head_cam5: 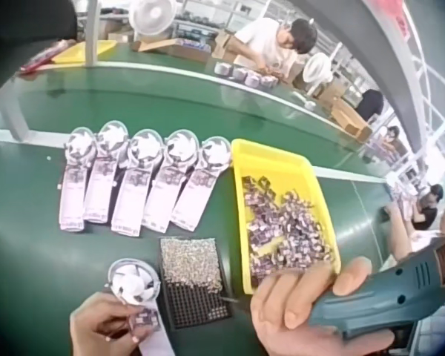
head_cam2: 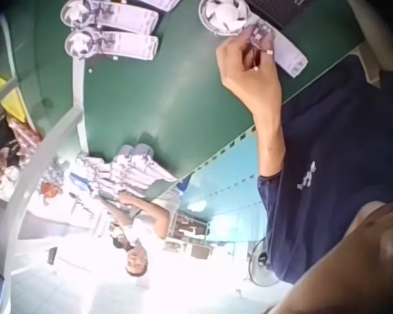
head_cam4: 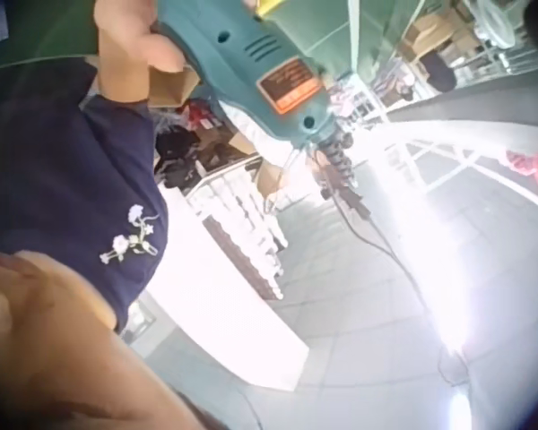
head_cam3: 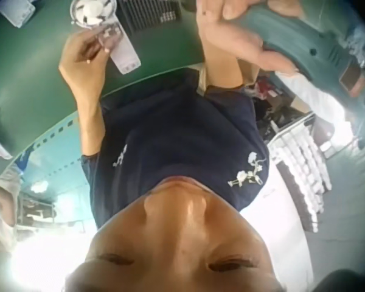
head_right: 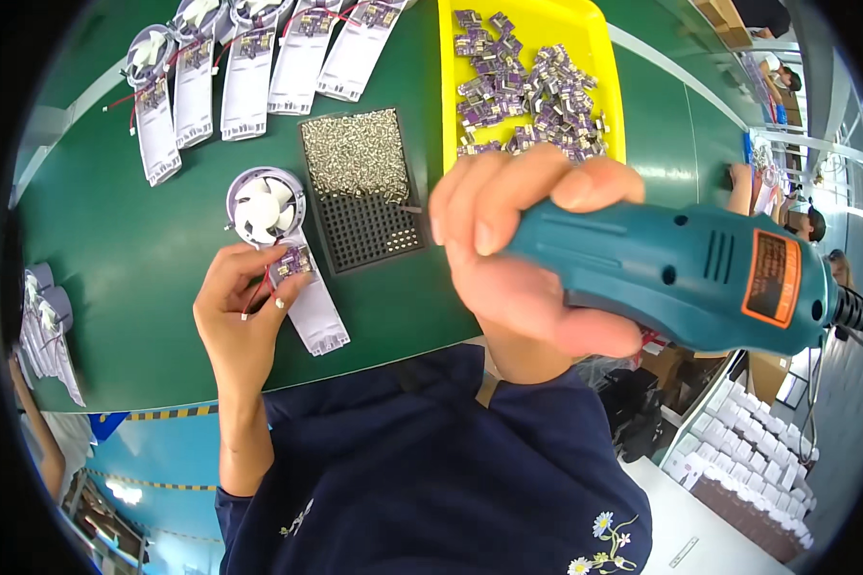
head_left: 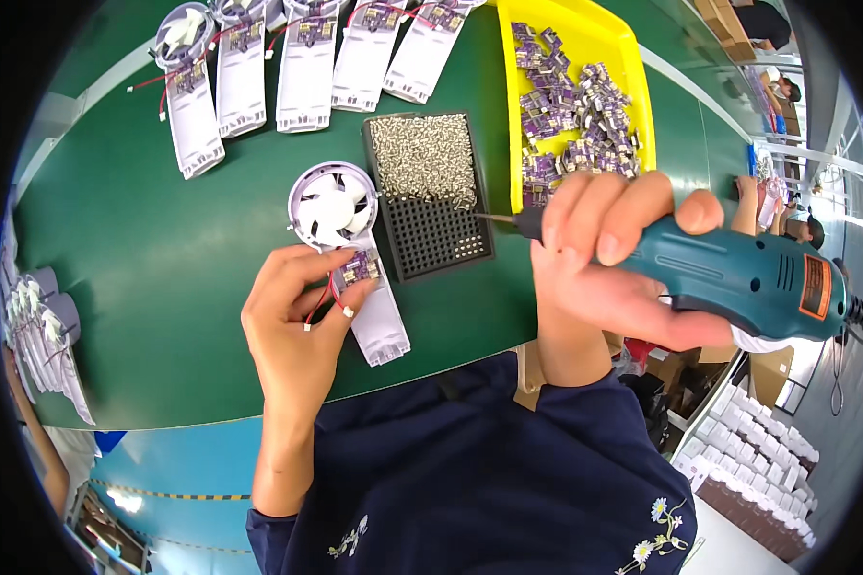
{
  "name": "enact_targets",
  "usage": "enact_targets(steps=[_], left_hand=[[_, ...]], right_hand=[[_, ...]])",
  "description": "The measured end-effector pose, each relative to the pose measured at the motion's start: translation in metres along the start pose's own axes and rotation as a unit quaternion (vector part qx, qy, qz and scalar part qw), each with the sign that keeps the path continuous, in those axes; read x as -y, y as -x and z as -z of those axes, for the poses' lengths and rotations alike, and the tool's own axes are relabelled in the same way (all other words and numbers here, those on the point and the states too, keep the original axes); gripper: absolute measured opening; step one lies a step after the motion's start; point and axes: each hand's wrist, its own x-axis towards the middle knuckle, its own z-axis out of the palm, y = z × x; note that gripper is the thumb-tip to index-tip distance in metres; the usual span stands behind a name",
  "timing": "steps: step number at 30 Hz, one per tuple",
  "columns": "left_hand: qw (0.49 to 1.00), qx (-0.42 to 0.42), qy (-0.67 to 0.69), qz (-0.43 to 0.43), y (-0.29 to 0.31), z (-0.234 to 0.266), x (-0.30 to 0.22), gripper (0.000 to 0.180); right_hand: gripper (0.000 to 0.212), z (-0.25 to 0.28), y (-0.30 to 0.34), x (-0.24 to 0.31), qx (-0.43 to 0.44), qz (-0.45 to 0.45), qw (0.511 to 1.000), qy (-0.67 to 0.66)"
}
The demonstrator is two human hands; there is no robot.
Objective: Installing circuit boards and components into portable hand fans using an electric screwdriver.
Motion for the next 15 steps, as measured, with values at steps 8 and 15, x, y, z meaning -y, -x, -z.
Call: enact_targets(steps=[8, 15], left_hand=[[0.999, -0.019, -0.034, -0.037, 0.000, -0.006, -0.004, 0.029], [0.991, -0.043, -0.120, -0.043, 0.000, -0.009, -0.018, 0.029]], right_hand=[[0.087, 0.015, 0.010, -0.003, -0.042, -0.003, 0.999, -0.015], [0.090, 0.010, 0.010, -0.015, -0.093, -0.002, 0.996, -0.004]])
